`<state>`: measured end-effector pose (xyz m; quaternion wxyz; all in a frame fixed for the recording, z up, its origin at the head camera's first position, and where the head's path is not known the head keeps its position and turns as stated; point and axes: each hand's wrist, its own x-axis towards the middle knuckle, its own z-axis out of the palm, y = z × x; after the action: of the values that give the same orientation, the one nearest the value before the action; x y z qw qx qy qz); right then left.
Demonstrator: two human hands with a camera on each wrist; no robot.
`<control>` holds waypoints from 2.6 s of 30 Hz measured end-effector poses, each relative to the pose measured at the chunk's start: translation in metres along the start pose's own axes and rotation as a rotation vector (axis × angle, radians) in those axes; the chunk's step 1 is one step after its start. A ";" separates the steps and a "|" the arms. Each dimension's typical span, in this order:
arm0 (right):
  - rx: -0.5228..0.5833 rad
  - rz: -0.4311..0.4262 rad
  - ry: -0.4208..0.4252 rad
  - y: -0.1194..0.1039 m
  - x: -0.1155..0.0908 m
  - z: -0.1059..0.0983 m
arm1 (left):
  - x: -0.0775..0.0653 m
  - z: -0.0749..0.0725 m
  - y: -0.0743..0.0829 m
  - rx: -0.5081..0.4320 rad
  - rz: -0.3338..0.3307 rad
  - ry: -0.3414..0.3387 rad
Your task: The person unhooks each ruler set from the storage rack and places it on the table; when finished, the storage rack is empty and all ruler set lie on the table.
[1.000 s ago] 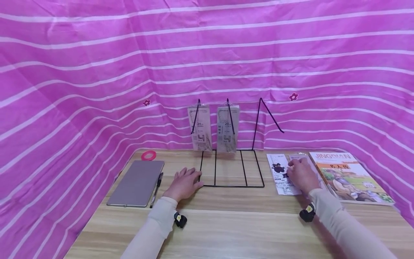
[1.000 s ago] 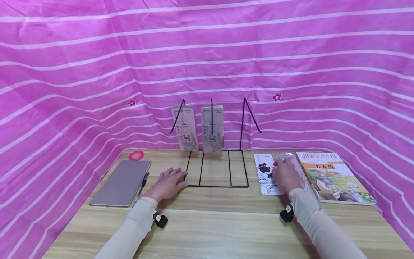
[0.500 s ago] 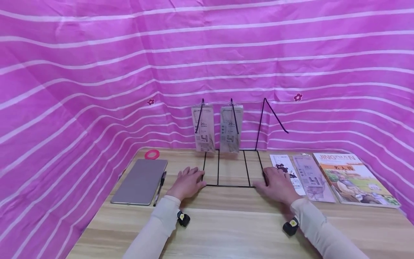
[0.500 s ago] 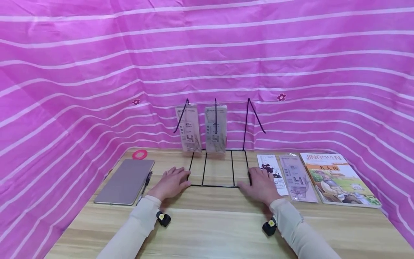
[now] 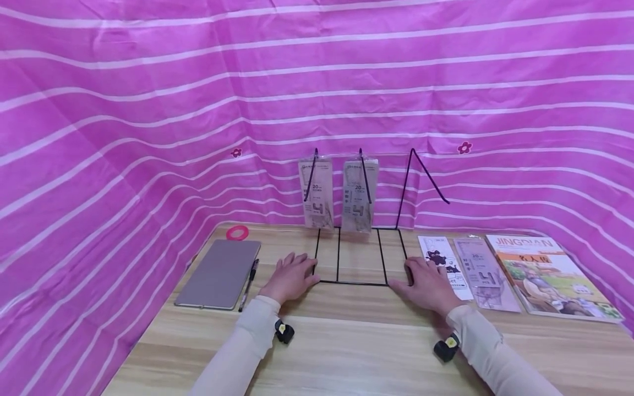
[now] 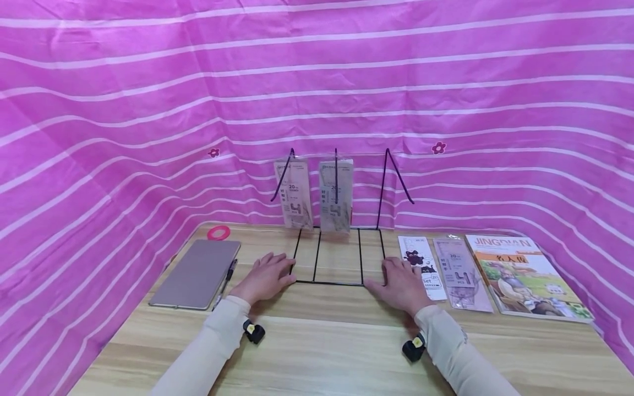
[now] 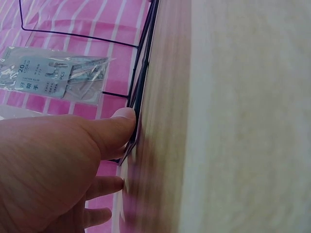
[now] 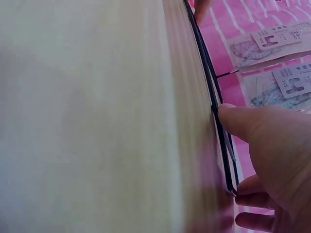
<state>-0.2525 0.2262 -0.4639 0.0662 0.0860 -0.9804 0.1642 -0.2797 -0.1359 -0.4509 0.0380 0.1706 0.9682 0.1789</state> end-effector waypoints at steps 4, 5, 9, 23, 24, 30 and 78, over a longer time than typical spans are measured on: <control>0.022 -0.013 0.011 -0.004 0.006 -0.004 | -0.001 0.000 -0.001 0.003 -0.001 0.001; 0.045 -0.020 0.015 -0.006 0.010 -0.006 | -0.001 0.000 -0.001 0.004 -0.001 0.002; 0.208 -0.068 0.032 -0.016 0.030 -0.015 | -0.001 0.000 0.000 0.002 -0.001 0.004; 0.705 -0.106 0.163 -0.057 0.102 -0.028 | 0.000 0.001 0.007 0.004 0.002 -0.002; 0.715 -0.109 0.174 -0.060 0.105 -0.028 | 0.001 0.001 0.007 0.006 0.004 -0.004; 0.760 -0.117 0.252 -0.076 0.117 -0.029 | 0.000 0.001 0.007 0.009 0.016 0.005; 0.591 -0.306 0.268 -0.074 -0.049 -0.068 | 0.001 0.000 0.001 0.013 0.006 0.004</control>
<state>-0.1834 0.1871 -0.3850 0.1905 0.2248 -0.8490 0.4386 -0.2801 -0.1351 -0.4508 0.0346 0.1735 0.9689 0.1732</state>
